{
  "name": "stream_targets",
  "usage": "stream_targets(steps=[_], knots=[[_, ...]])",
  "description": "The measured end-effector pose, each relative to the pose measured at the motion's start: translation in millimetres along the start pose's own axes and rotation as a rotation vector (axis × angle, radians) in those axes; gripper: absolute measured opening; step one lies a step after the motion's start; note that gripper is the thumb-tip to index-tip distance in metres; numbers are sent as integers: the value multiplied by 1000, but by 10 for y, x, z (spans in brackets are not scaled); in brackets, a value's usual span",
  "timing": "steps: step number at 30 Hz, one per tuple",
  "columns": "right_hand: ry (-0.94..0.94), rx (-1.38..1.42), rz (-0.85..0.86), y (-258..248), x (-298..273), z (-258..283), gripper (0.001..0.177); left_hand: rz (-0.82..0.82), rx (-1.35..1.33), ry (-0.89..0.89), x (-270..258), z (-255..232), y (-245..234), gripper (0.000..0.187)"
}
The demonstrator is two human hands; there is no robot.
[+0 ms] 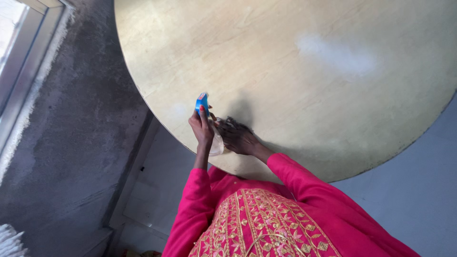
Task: The person sprays a cleaning solution onto a large round wooden table and wipes the surface with a cloth. They repeatedly spray and wipe different sections of the table in a circular motion, moving around the perimeter to cover the entire surface.
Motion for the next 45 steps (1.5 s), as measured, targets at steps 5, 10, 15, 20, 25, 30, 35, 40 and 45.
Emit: stream_targets(steps=[5, 10, 15, 20, 25, 30, 35, 40, 45], knots=[[-231, -258, -39, -109, 660, -86, 59, -183, 107, 110, 21, 202, -259, 55], [-182, -335, -10, -359, 1247, -286, 49, -90, -80, 26, -31, 157, -164, 48], [57, -246, -224, -589, 1856, -791, 65, -25, -20, -25, -3, 71, -71, 46], [413, -253, -370, -628, 1939, -1322, 64, -3, 14, -39, -8, 83, -143, 44], [594, -221, -514, -741, 1374, -1441, 61, 12, -75, 19, -19, 22, -218, 43], [698, -183, -590, -744, 391, -1237, 60, 64, 4, 30, -37, -70, -170, 45], [687, -183, -531, -411, -586, -672, 61, 91, 47, 1, -19, -106, -120, 45], [533, -196, -391, 261, -987, -58, 58, 150, 130, -35, 70, -62, -57, 45], [228, -121, -140, 535, -786, 238, 64, 176, 292, 39, -20, -87, -8, 43]])
Point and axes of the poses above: each hand's wrist, its own x-axis towards the middle knuckle, its own y-axis out of the palm, z = x × y, the point moved 5 cm from there along x, towards the middle knuckle, and after that the axes turned 2 degrees about x, right-handed, at the moved point
